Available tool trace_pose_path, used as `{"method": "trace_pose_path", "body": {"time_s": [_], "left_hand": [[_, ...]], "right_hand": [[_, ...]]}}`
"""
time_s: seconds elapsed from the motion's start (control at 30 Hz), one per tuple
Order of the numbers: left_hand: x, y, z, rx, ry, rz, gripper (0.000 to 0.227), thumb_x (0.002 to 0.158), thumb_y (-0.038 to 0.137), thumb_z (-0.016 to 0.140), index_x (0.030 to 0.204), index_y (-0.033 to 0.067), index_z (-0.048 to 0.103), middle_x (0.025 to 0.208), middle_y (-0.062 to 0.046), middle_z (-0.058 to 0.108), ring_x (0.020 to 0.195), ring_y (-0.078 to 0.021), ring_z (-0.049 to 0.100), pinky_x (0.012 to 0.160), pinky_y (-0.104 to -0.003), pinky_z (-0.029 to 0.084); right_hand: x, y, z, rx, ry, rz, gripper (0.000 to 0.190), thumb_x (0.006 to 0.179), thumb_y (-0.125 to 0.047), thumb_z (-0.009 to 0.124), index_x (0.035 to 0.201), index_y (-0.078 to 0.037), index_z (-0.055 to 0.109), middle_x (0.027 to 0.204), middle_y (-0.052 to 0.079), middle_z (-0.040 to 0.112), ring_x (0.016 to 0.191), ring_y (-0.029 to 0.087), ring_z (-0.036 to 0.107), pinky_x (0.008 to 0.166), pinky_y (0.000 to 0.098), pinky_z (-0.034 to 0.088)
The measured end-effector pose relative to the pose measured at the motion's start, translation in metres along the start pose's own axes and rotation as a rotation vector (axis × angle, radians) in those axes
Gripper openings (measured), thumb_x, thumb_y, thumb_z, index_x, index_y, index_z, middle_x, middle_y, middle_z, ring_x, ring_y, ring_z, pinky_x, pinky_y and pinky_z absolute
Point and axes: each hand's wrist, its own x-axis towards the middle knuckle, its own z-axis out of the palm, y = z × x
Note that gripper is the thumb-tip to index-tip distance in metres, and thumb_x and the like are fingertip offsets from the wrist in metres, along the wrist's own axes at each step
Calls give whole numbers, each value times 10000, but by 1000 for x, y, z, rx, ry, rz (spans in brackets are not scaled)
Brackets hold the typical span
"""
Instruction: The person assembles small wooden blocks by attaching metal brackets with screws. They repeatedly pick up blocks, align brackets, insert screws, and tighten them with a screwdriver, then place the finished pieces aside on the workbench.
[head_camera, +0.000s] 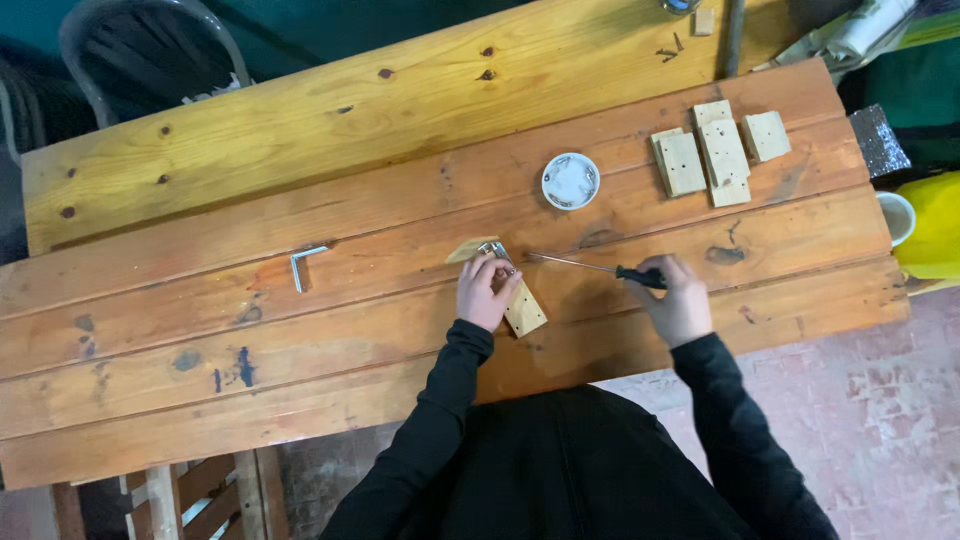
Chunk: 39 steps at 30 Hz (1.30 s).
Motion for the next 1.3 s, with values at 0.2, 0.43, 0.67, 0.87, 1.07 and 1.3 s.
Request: {"method": "trace_pose_path", "body": {"time_s": [0.2,0.43,0.67,0.87,1.07,1.3], "left_hand": [[-3,-7,6,28,-7,34,188,874,349,839,960,232,720,916,18,622,932,-326,637,831,-454,518],[-8,3,1,128,98,27,174,843,306,863,903,249,710,926,98,633,931,-209,622,888,-374,446],[-15,-11,8,259,103,106,324,744,341,918,958,225,705,927,59,665,901,-233,626,874,-394,438],[-14,-10,9,290,86,1,274,878,483,792,985,261,672,966,68,657,955,-231,624,936,-455,416],[-9,6,4,251,-80,-221,330,913,442,725,1127,233,586,1067,-34,641,1137,-319,564,1046,-670,306],[-6,15,3,347,-88,-277,517,863,489,721,1271,219,554,1007,-14,617,1069,-284,576,1018,-633,316]], "right_hand": [[0,-32,21,-301,-5,-164,228,857,-378,818,957,-242,665,1113,8,603,1095,281,619,961,473,441],[34,-134,70,-191,67,-304,170,892,-450,756,938,-287,748,931,-2,734,981,220,700,909,455,427],[49,-156,53,-35,-271,-231,75,871,-217,741,936,-182,727,922,31,691,972,310,676,867,461,530],[89,-112,65,-151,-83,-88,80,945,-250,698,1013,-212,683,874,-52,593,924,202,623,980,498,386],[85,-68,44,-283,-39,-14,169,907,-425,721,1015,-317,648,940,-73,607,960,182,669,961,450,404],[-5,-3,8,-431,-420,40,636,801,-569,750,1334,-295,536,1185,55,529,1198,362,606,992,476,551]]}}
